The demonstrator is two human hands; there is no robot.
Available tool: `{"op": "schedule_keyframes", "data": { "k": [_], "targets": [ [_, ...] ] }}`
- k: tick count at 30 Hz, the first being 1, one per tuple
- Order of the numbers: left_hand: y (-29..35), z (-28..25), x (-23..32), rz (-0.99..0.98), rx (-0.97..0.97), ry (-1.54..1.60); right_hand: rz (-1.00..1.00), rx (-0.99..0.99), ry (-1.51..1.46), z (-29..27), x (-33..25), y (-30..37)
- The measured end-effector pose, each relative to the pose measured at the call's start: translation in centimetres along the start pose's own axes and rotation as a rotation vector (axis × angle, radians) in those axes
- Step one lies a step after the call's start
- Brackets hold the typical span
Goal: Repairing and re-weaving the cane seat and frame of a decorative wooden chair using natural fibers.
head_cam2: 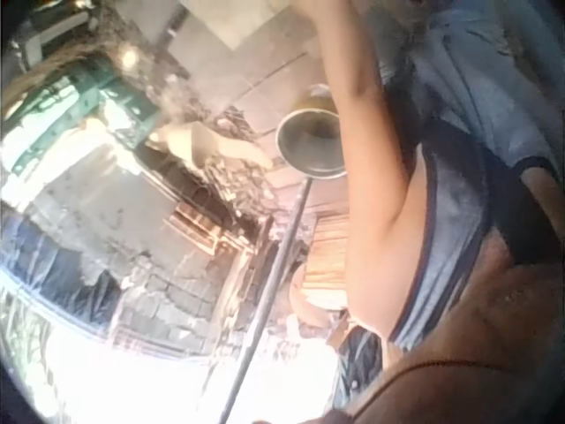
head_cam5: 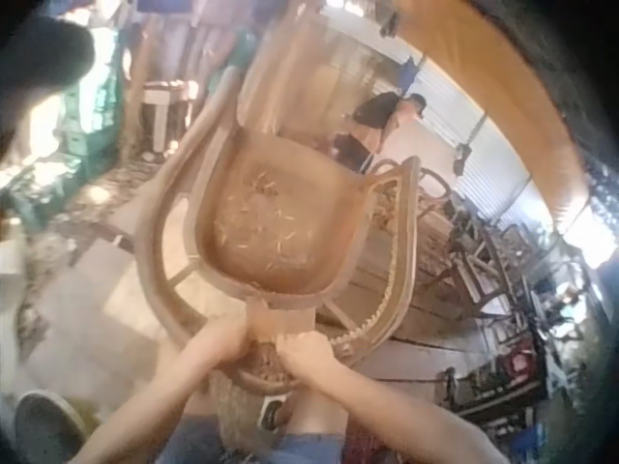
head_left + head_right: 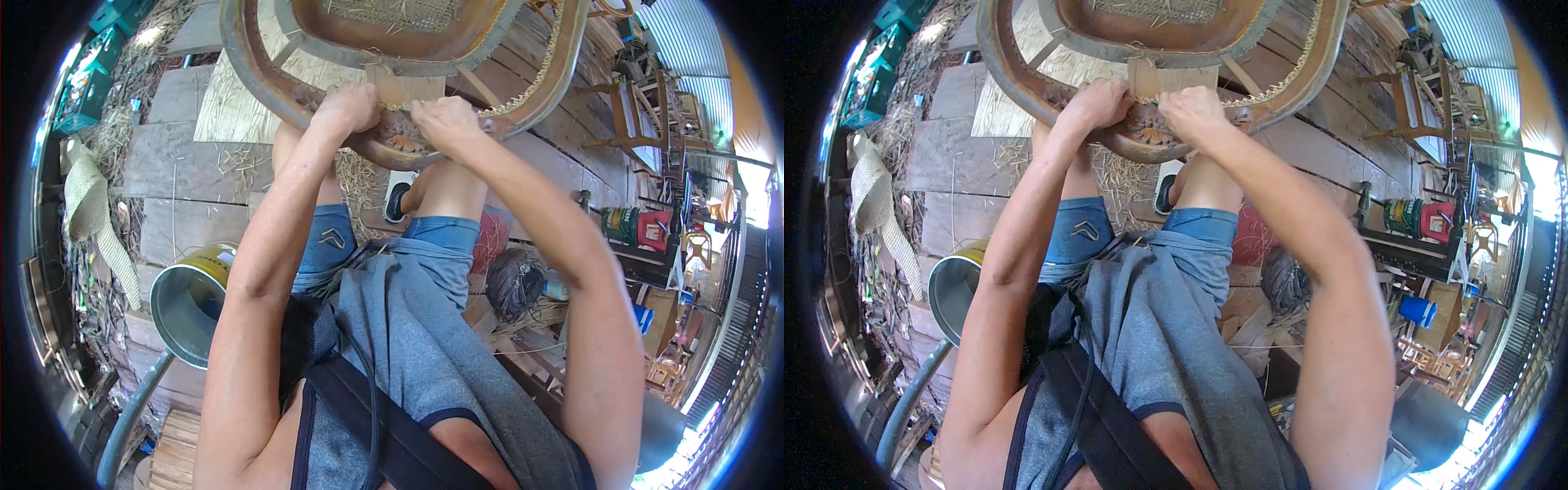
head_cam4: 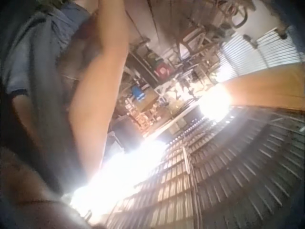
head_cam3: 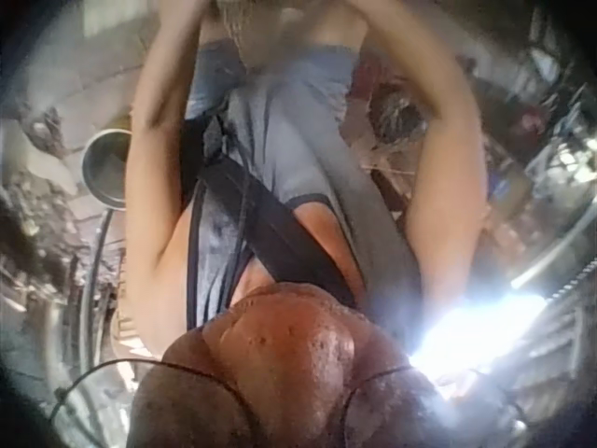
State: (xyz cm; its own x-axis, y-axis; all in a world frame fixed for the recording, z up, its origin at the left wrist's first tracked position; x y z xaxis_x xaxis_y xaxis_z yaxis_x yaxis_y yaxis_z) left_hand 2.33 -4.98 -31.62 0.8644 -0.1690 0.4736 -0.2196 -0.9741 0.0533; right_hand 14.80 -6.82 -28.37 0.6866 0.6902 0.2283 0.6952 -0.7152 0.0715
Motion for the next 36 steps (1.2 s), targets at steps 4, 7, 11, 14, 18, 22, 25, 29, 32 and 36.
{"op": "schedule_keyframes", "data": {
  "k": [4, 7, 11, 14, 18, 22, 25, 29, 32, 36],
  "targets": [
    [-0.3, 0.8, -0.8, 0.045, 0.061, -0.052, 0.881, 0.030, -0.903, 4.8, 5.2, -1.9],
    [-0.2, 1.1, -0.5, 0.081, 0.111, 0.013, 1.118, 0.361, -1.291, 3.1, 9.4, -1.7],
    [-1.0, 0.6, 0.4, 0.076, -0.008, 0.173, 0.605, 0.210, -0.639, -2.4, 10.0, 0.2],
    [-2.0, -0.1, 2.6, 0.203, 0.016, 0.339, 0.277, 0.003, -0.170, -5.2, 7.3, 2.1],
    [-4.1, 2.0, 4.2, 0.303, -0.023, 0.332, 0.102, -0.311, 0.054, -4.5, 4.6, 3.3],
    [-4.7, 2.9, 3.1, 0.244, -0.004, 0.391, 0.006, -0.191, 0.039, -3.9, 3.4, 3.2],
    [-4.1, 2.7, 3.2, 0.203, -0.008, 0.447, -0.045, -0.132, 0.045, -5.0, 2.8, 2.2],
    [-3.6, 2.7, 3.2, 0.206, 0.019, 0.439, -0.128, -0.148, 0.059, -5.3, 2.0, 1.7],
    [-3.2, 2.9, 3.1, 0.152, -0.006, 0.346, -0.152, -0.145, 0.061, -5.3, 1.9, 1.8],
    [-3.4, 3.4, 3.2, 0.198, 0.018, 0.358, -0.135, -0.134, 0.089, -5.1, 1.7, 2.0]
  ]
}}
Point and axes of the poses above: each hand's wrist, its own y-axis away from the middle knuckle, its own z-axis out of the palm, x = y × z, the point moved 7 cm from there along -y, towards the middle knuckle, and after that the axes turned 12 degrees about x, right-handed, at the moved point
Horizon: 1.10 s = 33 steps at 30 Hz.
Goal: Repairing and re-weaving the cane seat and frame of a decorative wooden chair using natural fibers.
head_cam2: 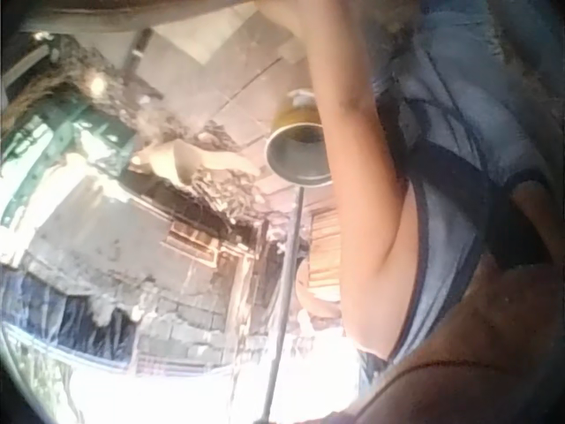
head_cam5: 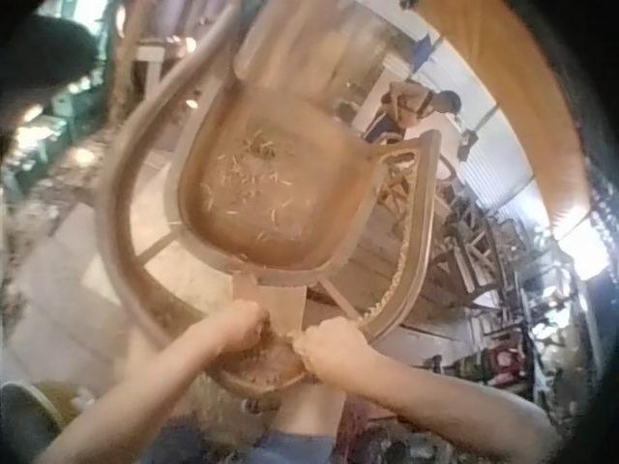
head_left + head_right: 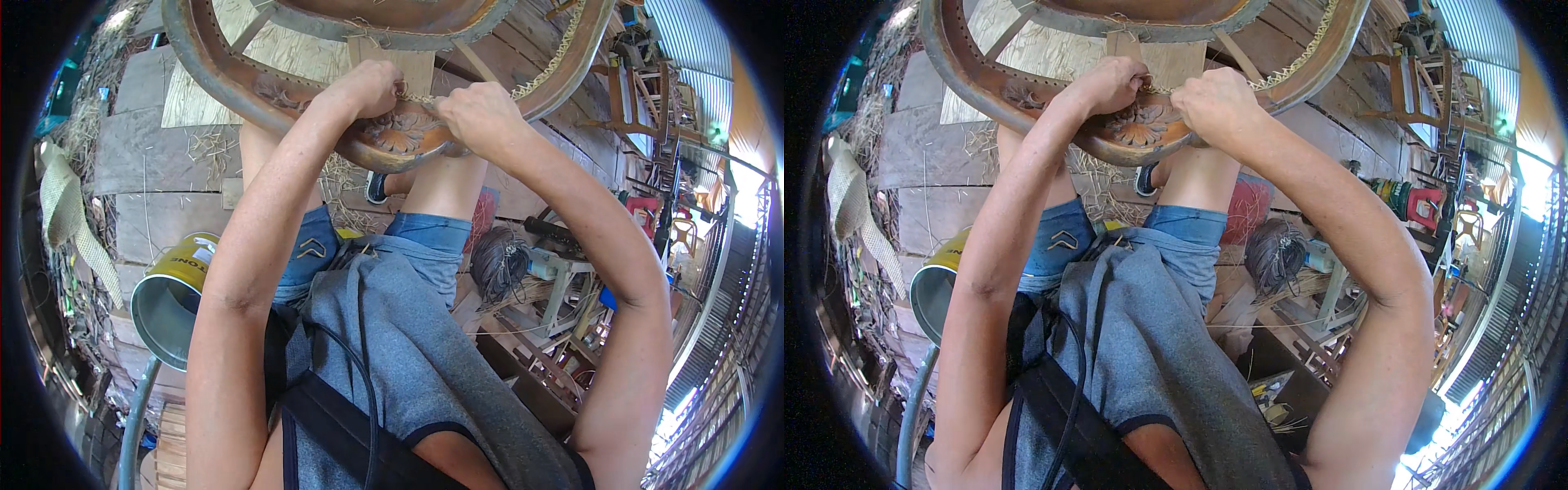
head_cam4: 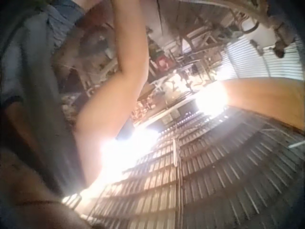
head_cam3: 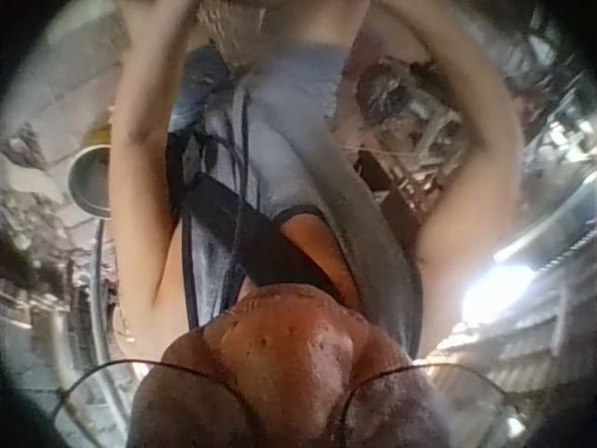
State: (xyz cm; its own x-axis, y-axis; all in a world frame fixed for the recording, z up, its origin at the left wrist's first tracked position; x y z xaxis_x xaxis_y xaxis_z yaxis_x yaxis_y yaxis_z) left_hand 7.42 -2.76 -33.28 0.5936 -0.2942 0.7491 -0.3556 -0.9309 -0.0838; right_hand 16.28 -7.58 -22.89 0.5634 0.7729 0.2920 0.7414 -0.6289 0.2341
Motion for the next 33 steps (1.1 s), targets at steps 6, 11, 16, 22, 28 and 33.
{"op": "schedule_keyframes", "data": {
  "k": [6, 11, 16, 22, 28, 33],
  "targets": [
    [-1.1, 0.3, 0.7, -0.031, 0.021, 0.068, 0.143, 0.188, -0.024, 1.4, 0.3, 2.0],
    [-0.5, -0.2, -0.9, -0.046, 0.124, 0.058, 0.726, -0.064, -0.577, 6.6, 2.1, 2.7],
    [-0.4, -0.2, 0.8, -0.094, 0.073, 0.079, 0.160, 0.167, -0.116, 4.3, 0.4, 1.3],
    [0.3, -1.0, 2.2, -0.092, 0.087, 0.001, 1.183, -0.297, -1.262, 9.5, 3.3, 3.0],
    [-0.3, -0.8, 1.1, -0.108, 0.072, -0.043, 0.413, -0.013, -0.291, 5.4, 1.6, -0.1],
    [0.4, -0.1, 1.0, -0.171, -0.015, -0.038, 1.072, -0.381, -1.229, 10.7, 2.5, 1.0]
  ]
}}
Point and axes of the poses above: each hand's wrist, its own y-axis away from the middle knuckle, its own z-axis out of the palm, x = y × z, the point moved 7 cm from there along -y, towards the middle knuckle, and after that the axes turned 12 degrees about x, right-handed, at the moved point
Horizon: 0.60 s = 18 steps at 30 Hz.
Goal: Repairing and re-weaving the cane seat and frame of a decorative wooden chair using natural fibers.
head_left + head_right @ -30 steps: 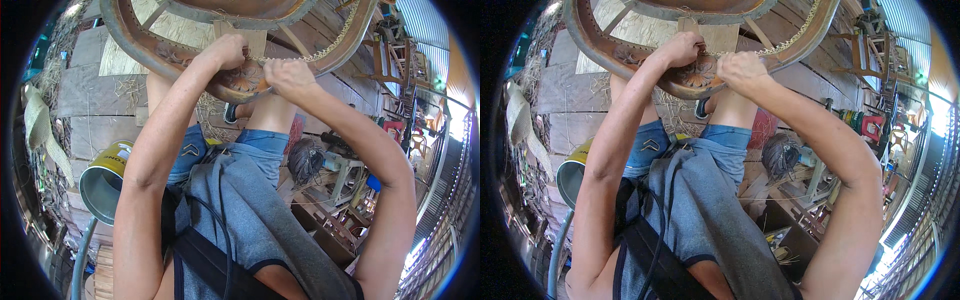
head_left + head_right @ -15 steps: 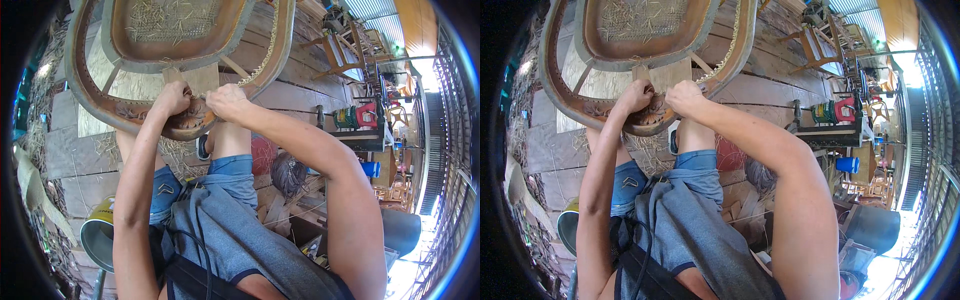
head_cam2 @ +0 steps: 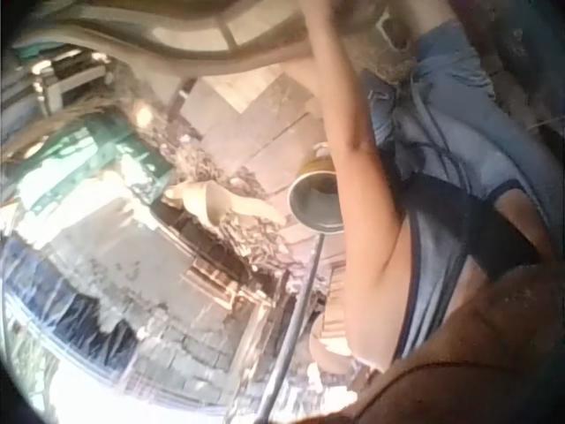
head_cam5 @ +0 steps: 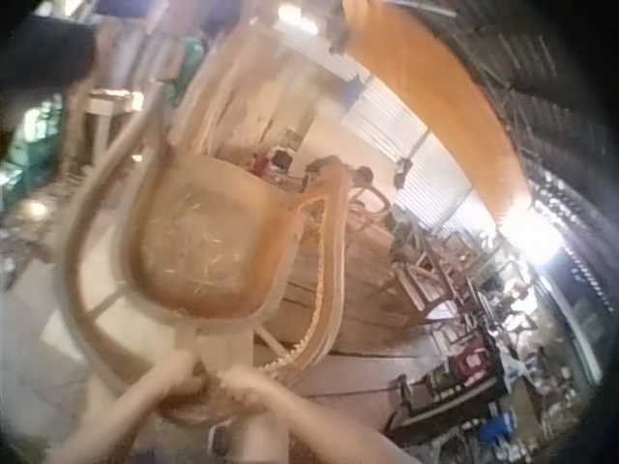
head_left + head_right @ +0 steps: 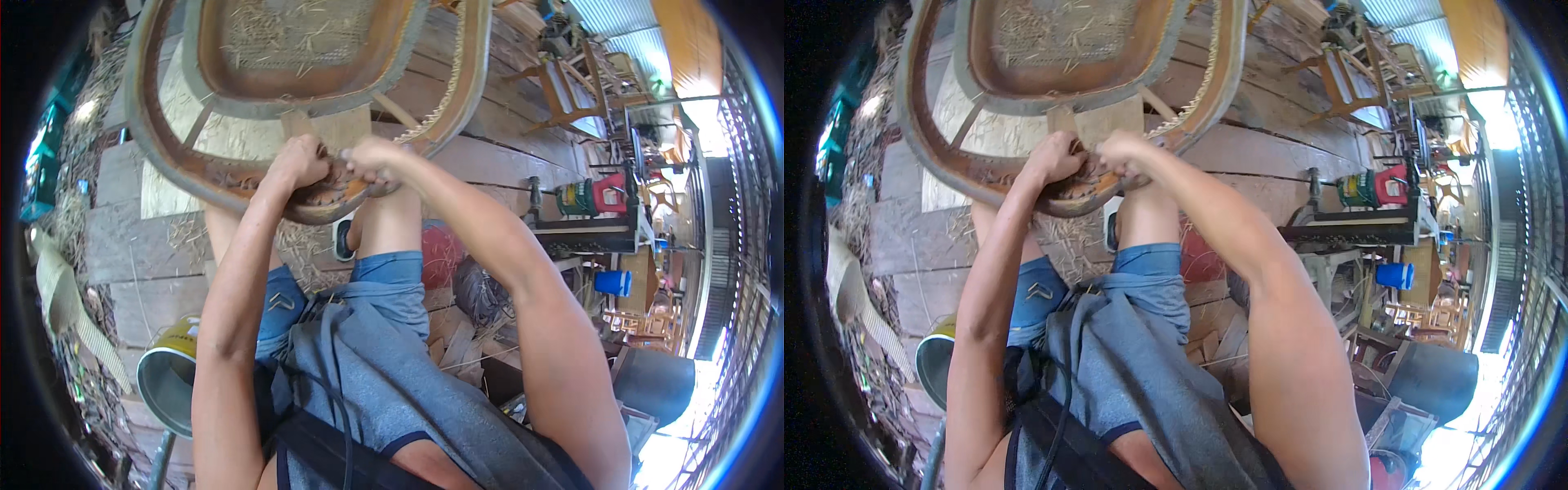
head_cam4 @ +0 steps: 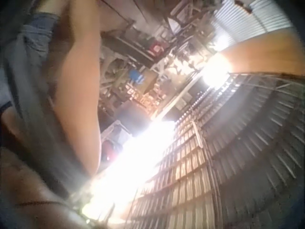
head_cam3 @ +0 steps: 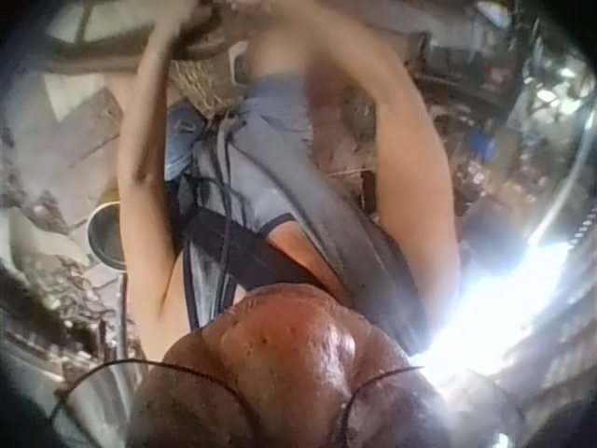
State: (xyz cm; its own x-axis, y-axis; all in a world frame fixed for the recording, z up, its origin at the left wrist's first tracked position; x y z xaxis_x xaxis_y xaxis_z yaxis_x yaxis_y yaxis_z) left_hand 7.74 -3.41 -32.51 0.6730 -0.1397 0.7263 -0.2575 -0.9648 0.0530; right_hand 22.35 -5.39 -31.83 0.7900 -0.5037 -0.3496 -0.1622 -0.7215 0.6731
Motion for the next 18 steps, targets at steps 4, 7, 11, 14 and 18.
{"op": "schedule_keyframes", "data": {
  "k": [4, 7, 11, 14, 18],
  "targets": [
    [-0.3, 1.1, -0.7, 0.047, 0.038, -0.083, 0.071, -0.031, -0.269, -0.6, 0.2, 1.2],
    [-0.5, 0.2, 0.1, 0.071, 0.072, -0.079, -0.490, 0.296, 0.425, -1.5, -2.2, 1.3],
    [-0.1, 0.4, -0.3, 0.021, 0.028, -0.097, -0.789, 0.499, 0.834, -0.4, -3.9, 2.7],
    [0.5, -0.1, 0.0, -0.014, 0.019, -0.093, -0.054, 0.009, -0.436, 0.4, -1.1, -1.5],
    [0.0, 0.5, 0.5, 0.070, 0.041, -0.075, -0.328, 0.071, -1.166, -8.2, -8.5, 0.9]
  ]
}}
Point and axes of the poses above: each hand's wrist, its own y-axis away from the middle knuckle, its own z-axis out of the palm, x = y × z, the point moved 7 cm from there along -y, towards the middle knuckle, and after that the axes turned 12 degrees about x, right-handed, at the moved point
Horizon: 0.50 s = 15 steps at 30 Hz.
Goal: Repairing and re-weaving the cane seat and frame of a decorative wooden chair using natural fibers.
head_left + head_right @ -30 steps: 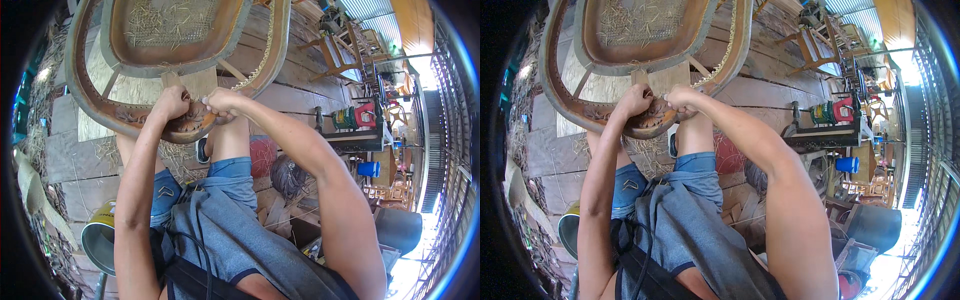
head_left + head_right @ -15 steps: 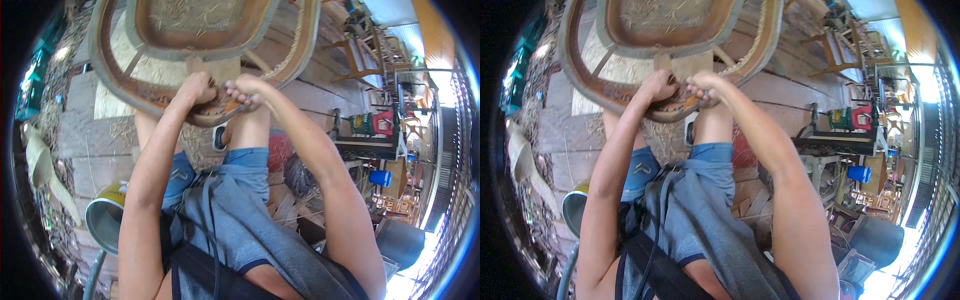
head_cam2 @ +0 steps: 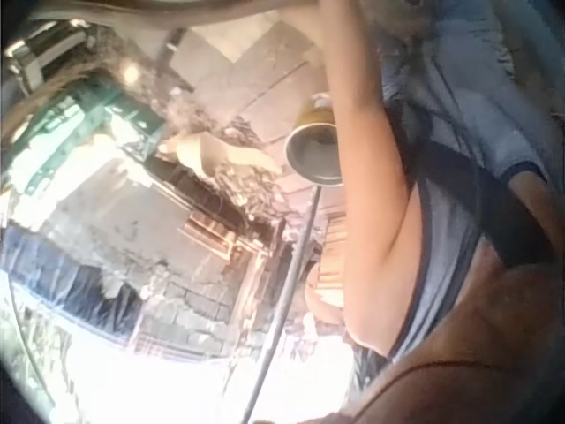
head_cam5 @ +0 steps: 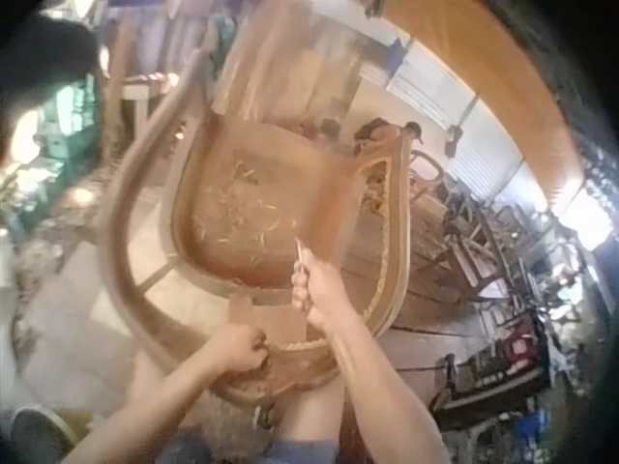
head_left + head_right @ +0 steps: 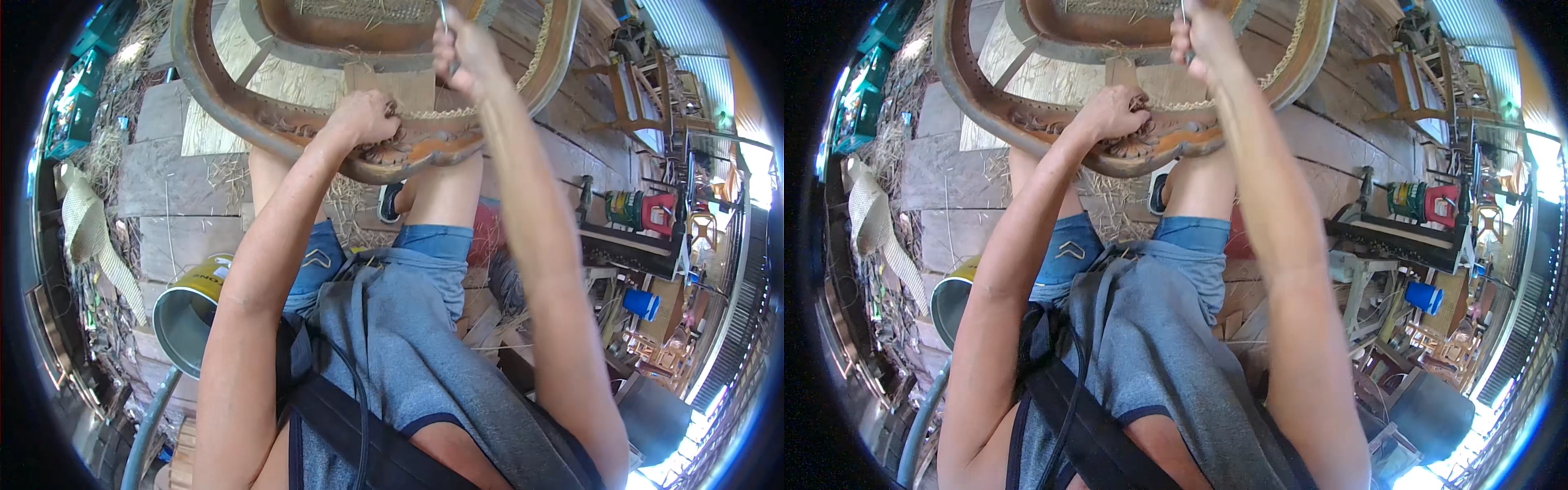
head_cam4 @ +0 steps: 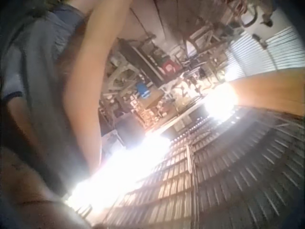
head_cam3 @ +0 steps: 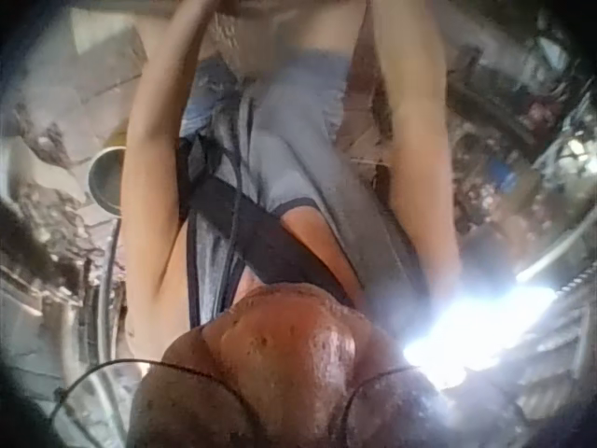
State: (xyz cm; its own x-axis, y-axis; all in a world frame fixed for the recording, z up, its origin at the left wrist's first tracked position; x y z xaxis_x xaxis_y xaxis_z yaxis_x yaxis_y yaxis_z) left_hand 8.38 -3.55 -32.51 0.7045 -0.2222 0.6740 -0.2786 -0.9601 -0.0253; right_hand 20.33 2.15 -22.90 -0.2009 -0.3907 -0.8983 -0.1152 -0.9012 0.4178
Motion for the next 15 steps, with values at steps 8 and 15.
{"op": "schedule_keyframes", "data": {
  "k": [8, 15],
  "targets": [
    [-1.4, 1.9, -0.8, -0.049, -0.130, 0.108, -0.682, -0.399, 2.137, -2.0, 3.8, 6.6],
    [-1.1, 1.5, -0.8, -0.086, -0.017, 0.092, -0.916, -0.534, 2.108, -0.9, 4.2, 7.6]
  ]
}}
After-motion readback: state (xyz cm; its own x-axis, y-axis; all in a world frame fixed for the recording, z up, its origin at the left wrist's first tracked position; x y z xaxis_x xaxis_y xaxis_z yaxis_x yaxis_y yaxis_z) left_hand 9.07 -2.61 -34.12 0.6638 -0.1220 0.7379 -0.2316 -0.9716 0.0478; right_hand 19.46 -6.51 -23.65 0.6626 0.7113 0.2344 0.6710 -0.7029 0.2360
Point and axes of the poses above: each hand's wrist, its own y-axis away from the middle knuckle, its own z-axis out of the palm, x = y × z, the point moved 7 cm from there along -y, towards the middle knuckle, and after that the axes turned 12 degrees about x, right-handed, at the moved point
